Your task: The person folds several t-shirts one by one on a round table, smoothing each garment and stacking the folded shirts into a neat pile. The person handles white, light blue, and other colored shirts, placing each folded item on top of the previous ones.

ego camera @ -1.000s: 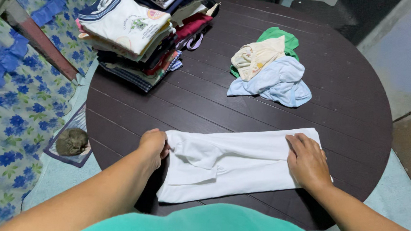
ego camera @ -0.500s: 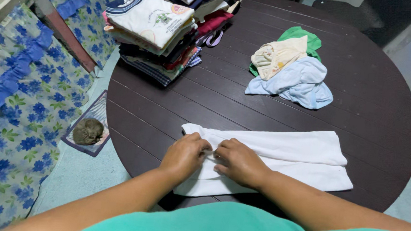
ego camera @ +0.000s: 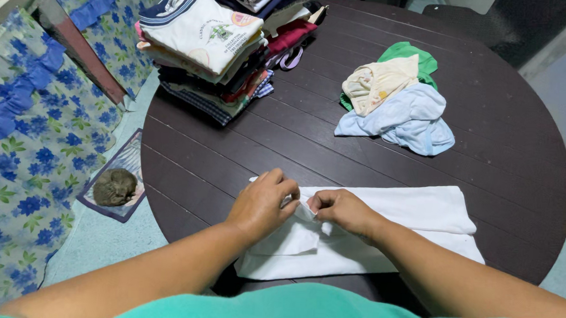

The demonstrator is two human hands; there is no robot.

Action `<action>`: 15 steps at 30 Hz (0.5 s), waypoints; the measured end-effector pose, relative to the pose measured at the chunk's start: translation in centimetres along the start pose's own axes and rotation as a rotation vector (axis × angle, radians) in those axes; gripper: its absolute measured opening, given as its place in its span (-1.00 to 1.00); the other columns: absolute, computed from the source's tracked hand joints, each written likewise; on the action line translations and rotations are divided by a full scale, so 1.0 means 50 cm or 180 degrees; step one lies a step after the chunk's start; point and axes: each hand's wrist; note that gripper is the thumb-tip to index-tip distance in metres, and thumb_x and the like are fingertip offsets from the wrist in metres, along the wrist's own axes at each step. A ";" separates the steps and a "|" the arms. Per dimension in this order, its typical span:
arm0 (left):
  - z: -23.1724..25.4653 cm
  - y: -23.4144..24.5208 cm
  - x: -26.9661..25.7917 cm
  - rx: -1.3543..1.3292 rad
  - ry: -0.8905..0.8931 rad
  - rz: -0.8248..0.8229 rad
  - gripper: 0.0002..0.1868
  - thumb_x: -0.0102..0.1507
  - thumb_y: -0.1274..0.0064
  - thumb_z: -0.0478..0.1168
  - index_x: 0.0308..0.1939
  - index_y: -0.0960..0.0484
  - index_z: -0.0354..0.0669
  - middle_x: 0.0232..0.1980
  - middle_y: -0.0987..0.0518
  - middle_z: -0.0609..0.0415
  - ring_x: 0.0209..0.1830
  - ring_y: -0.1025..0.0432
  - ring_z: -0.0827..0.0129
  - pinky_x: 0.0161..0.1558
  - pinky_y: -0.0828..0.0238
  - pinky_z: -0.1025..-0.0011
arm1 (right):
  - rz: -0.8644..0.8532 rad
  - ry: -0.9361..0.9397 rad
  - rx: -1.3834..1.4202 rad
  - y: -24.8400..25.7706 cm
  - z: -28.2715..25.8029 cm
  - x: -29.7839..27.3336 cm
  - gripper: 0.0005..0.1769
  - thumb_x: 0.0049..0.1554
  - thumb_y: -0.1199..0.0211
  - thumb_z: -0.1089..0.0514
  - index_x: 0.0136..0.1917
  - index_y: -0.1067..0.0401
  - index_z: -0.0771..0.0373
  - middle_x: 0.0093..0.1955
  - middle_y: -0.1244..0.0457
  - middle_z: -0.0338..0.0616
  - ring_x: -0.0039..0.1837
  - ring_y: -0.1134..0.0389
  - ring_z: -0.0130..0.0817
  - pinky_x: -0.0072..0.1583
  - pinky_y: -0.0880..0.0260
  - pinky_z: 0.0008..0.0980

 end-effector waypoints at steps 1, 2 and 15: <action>0.006 0.004 0.000 0.0037 -0.0122 0.0181 -0.85 0.16 -0.22 -0.12 -0.25 -0.63 -0.01 -0.14 -0.48 0.10 -0.03 -0.44 0.15 -0.02 -0.39 0.14 | -0.0003 0.0004 0.0014 0.001 0.003 0.003 -0.96 -0.01 -0.24 0.33 -0.22 -0.47 0.28 -0.17 -0.33 -0.31 -0.11 -0.30 -0.51 -0.01 -0.29 -0.48; 0.011 0.007 -0.001 0.0063 -0.0187 0.0190 -0.86 0.16 -0.21 -0.13 -0.27 -0.62 -0.01 -0.16 -0.49 0.09 -0.04 -0.44 0.14 -0.04 -0.39 0.14 | -0.0019 0.0107 0.0011 0.002 0.007 0.006 -0.97 -0.02 -0.25 0.32 -0.24 -0.46 0.28 -0.13 -0.35 -0.34 -0.08 -0.31 -0.54 0.01 -0.29 -0.50; 0.030 0.005 0.043 -0.0102 0.0431 0.0076 -0.83 0.18 -0.07 -0.09 -0.21 -0.61 0.00 -0.20 -0.60 0.00 -0.13 -0.51 0.02 -0.09 -0.43 0.08 | 0.0285 -0.0080 0.1019 0.026 0.039 0.032 -0.89 0.13 -0.15 0.21 -0.06 -0.42 0.24 -0.26 -0.20 -0.25 -0.20 -0.16 -0.46 -0.07 -0.21 -0.45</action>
Point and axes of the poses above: each hand's wrist, its own x-axis towards the middle knuckle, its own y-axis out of the back of the hand, z = x × y
